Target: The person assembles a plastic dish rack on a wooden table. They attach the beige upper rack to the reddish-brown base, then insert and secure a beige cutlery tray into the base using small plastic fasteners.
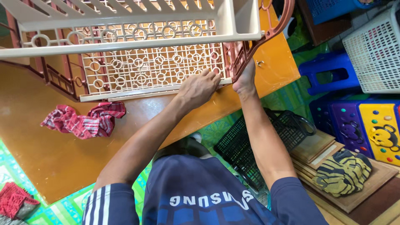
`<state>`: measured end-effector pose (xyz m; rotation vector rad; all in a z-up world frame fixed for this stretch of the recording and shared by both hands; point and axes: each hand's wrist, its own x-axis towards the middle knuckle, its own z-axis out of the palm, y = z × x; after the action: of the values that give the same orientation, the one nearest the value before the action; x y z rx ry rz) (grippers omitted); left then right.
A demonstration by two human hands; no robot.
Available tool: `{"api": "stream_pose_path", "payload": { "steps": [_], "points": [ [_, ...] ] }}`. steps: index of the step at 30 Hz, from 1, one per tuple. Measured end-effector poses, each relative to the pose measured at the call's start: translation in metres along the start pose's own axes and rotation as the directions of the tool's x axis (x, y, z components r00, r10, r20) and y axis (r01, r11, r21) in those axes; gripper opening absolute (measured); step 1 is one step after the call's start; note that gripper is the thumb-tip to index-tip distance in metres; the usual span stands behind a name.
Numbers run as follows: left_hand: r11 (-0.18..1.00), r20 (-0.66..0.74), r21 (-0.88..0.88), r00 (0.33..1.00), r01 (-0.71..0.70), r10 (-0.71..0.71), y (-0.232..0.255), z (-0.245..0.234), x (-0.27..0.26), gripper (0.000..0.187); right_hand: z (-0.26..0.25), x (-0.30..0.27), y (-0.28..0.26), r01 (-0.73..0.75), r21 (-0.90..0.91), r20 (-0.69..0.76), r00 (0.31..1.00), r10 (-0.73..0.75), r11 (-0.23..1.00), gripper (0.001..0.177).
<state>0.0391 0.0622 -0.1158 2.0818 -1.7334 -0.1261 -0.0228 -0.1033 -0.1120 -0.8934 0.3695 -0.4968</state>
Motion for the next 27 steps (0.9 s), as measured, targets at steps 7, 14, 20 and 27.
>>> {"api": "stream_pose_path", "payload": {
  "steps": [7, 14, 20, 27],
  "points": [
    [1.0, -0.041, -0.01, 0.999, -0.012, 0.011, -0.004, 0.011, -0.001, 0.023, 0.011, -0.007, -0.001, 0.149, 0.016, -0.091, 0.985, -0.147, 0.989, 0.042],
    [0.998, -0.004, -0.041, 0.999, 0.039, -0.039, -0.005, 0.016, -0.004, 0.032, 0.007, -0.011, -0.009, 0.191, -0.091, -0.124, 0.972, -0.202, 0.977, 0.051],
    [0.997, -0.215, -0.069, 0.975, 0.034, -0.048, 0.012, -0.02, -0.01, 0.029, 0.008, -0.024, -0.018, 0.311, -0.144, -0.025, 0.948, -0.317, 0.939, 0.059],
    [0.984, -0.661, 0.167, 0.734, -0.062, 0.159, 0.057, -0.094, 0.003, 0.041, 0.021, -0.052, -0.047, 0.612, -0.494, 0.276, 0.784, -0.556, 0.617, 0.043]
  ]
}}
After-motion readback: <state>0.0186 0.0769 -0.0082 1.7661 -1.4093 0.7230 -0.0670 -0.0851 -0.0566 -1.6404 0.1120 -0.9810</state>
